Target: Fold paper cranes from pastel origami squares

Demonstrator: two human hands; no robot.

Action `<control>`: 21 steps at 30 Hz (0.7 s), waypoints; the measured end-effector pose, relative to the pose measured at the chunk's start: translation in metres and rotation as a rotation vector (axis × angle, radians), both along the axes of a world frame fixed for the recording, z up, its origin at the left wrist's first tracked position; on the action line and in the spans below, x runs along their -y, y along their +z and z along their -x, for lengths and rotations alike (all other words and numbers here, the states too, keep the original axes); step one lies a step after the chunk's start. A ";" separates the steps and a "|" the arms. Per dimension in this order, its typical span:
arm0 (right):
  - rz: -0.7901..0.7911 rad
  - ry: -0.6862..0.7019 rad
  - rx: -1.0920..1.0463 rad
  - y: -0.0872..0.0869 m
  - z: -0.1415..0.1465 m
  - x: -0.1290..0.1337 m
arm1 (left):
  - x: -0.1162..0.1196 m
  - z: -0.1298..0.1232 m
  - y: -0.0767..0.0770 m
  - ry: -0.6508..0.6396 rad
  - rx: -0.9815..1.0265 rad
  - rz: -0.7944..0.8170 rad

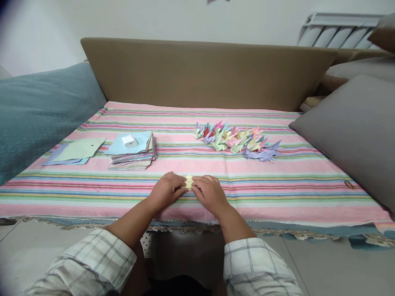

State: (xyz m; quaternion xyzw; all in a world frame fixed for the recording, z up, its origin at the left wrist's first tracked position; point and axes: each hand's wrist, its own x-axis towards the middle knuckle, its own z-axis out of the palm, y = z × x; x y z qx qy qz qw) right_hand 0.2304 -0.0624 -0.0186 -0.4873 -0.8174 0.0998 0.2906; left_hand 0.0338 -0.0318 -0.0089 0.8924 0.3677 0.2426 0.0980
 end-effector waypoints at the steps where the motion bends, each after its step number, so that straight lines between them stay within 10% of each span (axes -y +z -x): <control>1: 0.007 -0.002 0.006 0.000 0.000 0.000 | 0.000 0.000 0.001 -0.005 -0.002 -0.005; 21: 0.050 -0.035 0.038 0.001 0.002 -0.002 | 0.004 0.000 0.002 0.007 -0.090 -0.089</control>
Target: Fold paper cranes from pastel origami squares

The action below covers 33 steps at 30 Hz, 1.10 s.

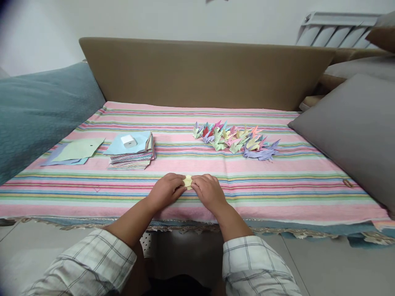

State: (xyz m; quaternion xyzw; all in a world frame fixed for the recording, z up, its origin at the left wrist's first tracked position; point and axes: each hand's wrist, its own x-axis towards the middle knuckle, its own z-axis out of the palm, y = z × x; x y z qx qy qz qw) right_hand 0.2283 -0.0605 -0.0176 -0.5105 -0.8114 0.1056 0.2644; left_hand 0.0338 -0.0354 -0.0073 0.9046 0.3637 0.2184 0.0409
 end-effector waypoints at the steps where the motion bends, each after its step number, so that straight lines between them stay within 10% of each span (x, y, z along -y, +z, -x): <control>1: 0.003 -0.004 -0.007 0.000 0.000 0.000 | -0.001 0.000 0.000 -0.002 0.007 0.006; 33: -0.008 -0.175 -0.066 0.000 0.016 -0.003 | -0.003 -0.011 -0.003 0.215 0.067 0.043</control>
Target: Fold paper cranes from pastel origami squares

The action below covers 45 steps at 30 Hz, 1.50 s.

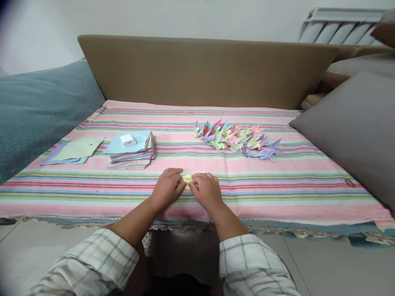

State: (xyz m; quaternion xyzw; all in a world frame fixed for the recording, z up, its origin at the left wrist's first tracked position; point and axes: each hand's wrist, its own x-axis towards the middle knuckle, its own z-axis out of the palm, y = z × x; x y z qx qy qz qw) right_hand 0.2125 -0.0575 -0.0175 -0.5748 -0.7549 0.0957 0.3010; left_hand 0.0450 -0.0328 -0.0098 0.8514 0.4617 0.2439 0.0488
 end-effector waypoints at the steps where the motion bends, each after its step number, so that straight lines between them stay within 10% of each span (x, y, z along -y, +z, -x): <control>1: -0.002 -0.005 -0.007 -0.001 0.000 0.000 | 0.000 0.000 0.000 0.005 -0.001 0.000; 45: -0.079 0.024 -0.030 -0.010 -0.012 -0.003 | 0.002 0.004 -0.001 -0.114 -0.098 0.072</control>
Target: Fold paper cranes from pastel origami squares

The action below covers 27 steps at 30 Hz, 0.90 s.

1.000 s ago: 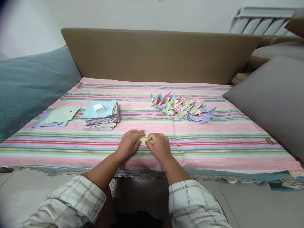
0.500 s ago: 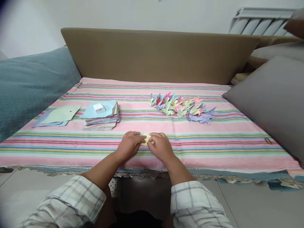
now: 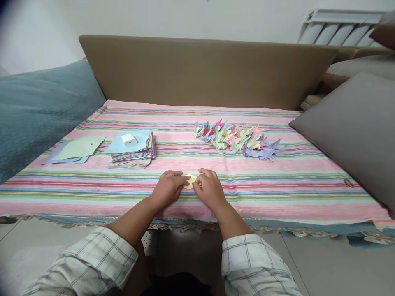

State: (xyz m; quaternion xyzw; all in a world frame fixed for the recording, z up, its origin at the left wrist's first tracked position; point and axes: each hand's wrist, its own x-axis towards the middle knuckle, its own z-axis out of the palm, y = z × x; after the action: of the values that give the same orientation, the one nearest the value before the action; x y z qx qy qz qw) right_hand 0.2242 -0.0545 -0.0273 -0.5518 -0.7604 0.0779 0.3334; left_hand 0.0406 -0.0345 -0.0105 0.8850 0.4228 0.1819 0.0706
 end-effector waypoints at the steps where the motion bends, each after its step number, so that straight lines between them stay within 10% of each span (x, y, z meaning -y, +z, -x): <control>1: -0.003 -0.008 0.002 0.000 0.001 0.000 | 0.000 0.000 0.000 -0.002 0.000 -0.001; 27: 0.038 -0.026 -0.079 0.002 0.001 -0.002 | 0.001 0.000 0.001 -0.009 -0.013 0.001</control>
State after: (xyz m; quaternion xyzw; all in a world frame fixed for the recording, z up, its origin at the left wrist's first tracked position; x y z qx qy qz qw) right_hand 0.2233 -0.0528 -0.0249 -0.5644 -0.7379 0.1095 0.3535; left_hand 0.0405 -0.0355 -0.0097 0.8879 0.4194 0.1759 0.0690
